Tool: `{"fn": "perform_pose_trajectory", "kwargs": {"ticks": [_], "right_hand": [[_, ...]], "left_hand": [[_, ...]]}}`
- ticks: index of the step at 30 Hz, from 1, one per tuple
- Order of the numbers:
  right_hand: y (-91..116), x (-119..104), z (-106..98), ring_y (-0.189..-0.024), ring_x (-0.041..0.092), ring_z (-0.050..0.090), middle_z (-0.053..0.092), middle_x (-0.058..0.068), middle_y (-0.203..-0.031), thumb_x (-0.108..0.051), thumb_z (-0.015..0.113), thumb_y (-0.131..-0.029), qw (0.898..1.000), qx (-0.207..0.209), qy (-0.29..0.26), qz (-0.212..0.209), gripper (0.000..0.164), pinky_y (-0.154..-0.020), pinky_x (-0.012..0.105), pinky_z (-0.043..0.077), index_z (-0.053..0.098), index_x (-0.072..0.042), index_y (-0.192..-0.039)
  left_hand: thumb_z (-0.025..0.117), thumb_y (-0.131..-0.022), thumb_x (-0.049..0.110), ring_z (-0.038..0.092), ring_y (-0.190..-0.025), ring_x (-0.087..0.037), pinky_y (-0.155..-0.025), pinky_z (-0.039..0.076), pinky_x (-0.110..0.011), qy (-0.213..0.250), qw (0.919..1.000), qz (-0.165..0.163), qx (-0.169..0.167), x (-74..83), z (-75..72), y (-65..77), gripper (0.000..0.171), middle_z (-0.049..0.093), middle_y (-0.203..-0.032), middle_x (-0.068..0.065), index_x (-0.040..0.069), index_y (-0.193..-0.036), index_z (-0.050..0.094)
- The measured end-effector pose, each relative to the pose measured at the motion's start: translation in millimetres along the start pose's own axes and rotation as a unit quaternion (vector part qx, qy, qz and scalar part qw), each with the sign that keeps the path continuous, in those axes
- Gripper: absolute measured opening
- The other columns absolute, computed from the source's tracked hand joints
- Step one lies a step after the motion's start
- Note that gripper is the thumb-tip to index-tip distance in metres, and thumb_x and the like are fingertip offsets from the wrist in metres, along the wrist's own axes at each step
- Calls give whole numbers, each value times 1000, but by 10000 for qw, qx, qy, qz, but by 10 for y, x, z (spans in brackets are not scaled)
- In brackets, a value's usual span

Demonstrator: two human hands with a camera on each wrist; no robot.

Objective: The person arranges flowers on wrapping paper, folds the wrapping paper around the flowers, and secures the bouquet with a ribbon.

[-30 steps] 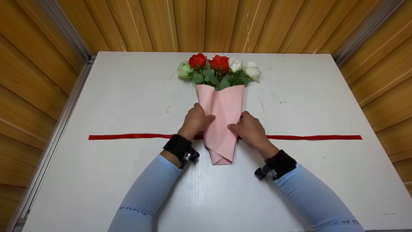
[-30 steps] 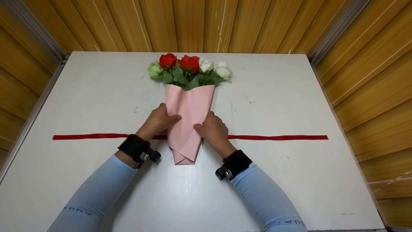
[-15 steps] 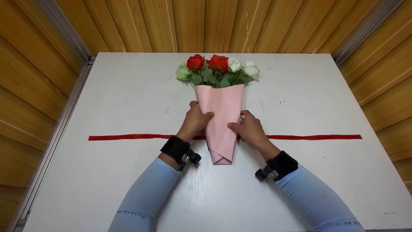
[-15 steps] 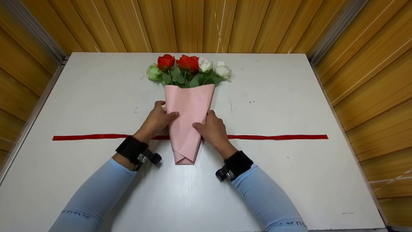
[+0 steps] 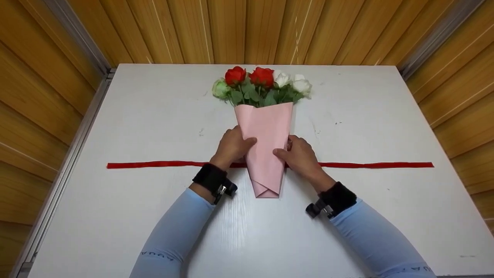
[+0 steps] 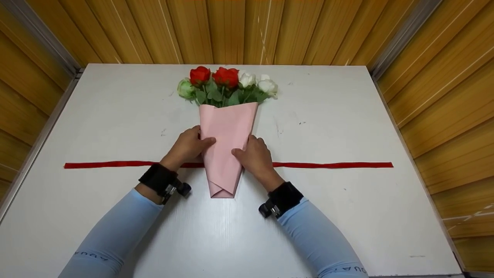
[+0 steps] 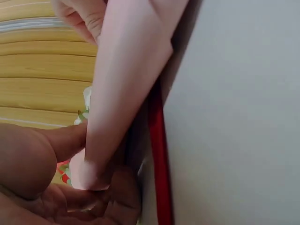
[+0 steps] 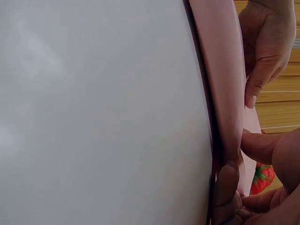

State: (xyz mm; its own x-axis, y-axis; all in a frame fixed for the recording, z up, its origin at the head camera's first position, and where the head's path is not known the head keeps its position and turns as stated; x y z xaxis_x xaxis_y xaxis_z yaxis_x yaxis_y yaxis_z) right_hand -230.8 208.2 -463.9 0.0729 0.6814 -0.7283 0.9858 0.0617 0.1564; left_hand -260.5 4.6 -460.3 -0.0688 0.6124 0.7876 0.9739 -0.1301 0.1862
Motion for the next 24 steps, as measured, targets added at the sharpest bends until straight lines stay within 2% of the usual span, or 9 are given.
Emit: {"fn": "perform_pose_trajectory", "kwargs": {"ticks": [3, 6, 9, 11, 13, 16, 19, 22, 24], "right_hand": [[16, 49, -3, -72, 19, 64, 66, 12, -94, -32, 73, -98, 9997, -116, -177, 121, 54, -61, 30, 51, 59, 3, -136], [60, 106, -33, -70, 17, 62, 66, 10, -95, -37, 71, -100, 9991, -206, -304, 228, 61, -61, 29, 51, 54, 2, -143], [144, 171, -111, -69, 18, 63, 67, 12, -100, -37, 69, -102, 9988, -234, -327, 269, 60, -62, 29, 52, 54, 1, -146], [207, 222, -182, -69, 18, 64, 69, 12, -101, -35, 68, -103, 9993, -202, -235, 217, 52, -63, 28, 52, 58, -1, -141], [274, 273, -269, -69, 19, 64, 70, 12, -99, -30, 67, -103, 9997, -156, -118, 142, 41, -65, 28, 52, 64, -3, -133], [355, 362, -397, -72, 18, 64, 71, 10, -95, -24, 66, -102, 9997, -116, 202, 2, 29, -68, 28, 51, 69, -5, -125], [417, 459, -503, -77, 19, 62, 70, 8, -97, -21, 66, -102, 9987, -150, 489, -45, 26, -70, 29, 52, 70, -5, -122], [458, 537, -565, -84, 21, 62, 70, 8, -100, -21, 67, -101, 9971, -226, 728, -64, 26, -74, 32, 52, 70, -6, -122], [468, 556, -566, -89, 22, 61, 70, 7, -101, -21, 70, -101, 9954, -320, 897, -135, 27, -77, 34, 52, 70, -6, -123]], "left_hand": [[67, -104, 30, 71, -110, -28, -93, 57, -44, 185, 9996, -13, -196, -27, -43, 33, 60, 70, -130, -18, 1, -153, 48], [64, -105, 31, 70, -107, -26, -90, 57, -42, -67, 9997, -102, -203, -78, -147, 116, 61, 71, -129, -18, 1, -155, 46], [63, -105, 28, 70, -93, -25, -81, 57, -39, -497, 9987, -40, -133, -139, -277, 263, 46, 73, -117, -14, 2, -143, 59], [63, -104, 23, 68, -85, -23, -75, 56, -37, -711, 9974, 15, -110, -205, -369, 389, 32, 73, -108, -11, 4, -130, 67], [62, -104, 19, 66, -79, -23, -71, 55, -36, -876, 9961, -5, -87, -297, -475, 514, 26, 72, -100, -10, 4, -123, 70], [61, -102, 13, 66, -85, -24, -75, 55, -38, -1258, 9919, -174, -49, -495, -654, 680, 25, 72, -100, -10, 4, -123, 70], [58, -99, 7, 65, -96, -28, -83, 56, -42, -1574, 9868, -379, -23, -713, -809, 807, 29, 71, -106, -12, 3, -125, 70], [58, -96, 6, 65, -100, -29, -86, 55, -45, -1647, 9857, -365, -49, -843, -877, 866, 30, 70, -109, -14, 2, -124, 70], [60, -96, 7, 64, -99, -29, -85, 55, -45, -1651, 9859, -255, -9, -874, -891, 865, 29, 70, -108, -14, 3, -123, 71]]}}
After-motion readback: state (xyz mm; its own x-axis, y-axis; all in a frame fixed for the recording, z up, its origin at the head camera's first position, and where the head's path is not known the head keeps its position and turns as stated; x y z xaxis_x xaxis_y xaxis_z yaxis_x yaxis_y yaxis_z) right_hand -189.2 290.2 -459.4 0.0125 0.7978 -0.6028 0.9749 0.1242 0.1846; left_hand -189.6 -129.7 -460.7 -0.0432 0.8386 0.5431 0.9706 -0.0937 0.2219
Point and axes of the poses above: each hand's wrist, its own y-axis away from the middle knuckle, its own z-axis out of the palm, x = y × z, the point moved 10 cm from there along -y, towards the middle knuckle
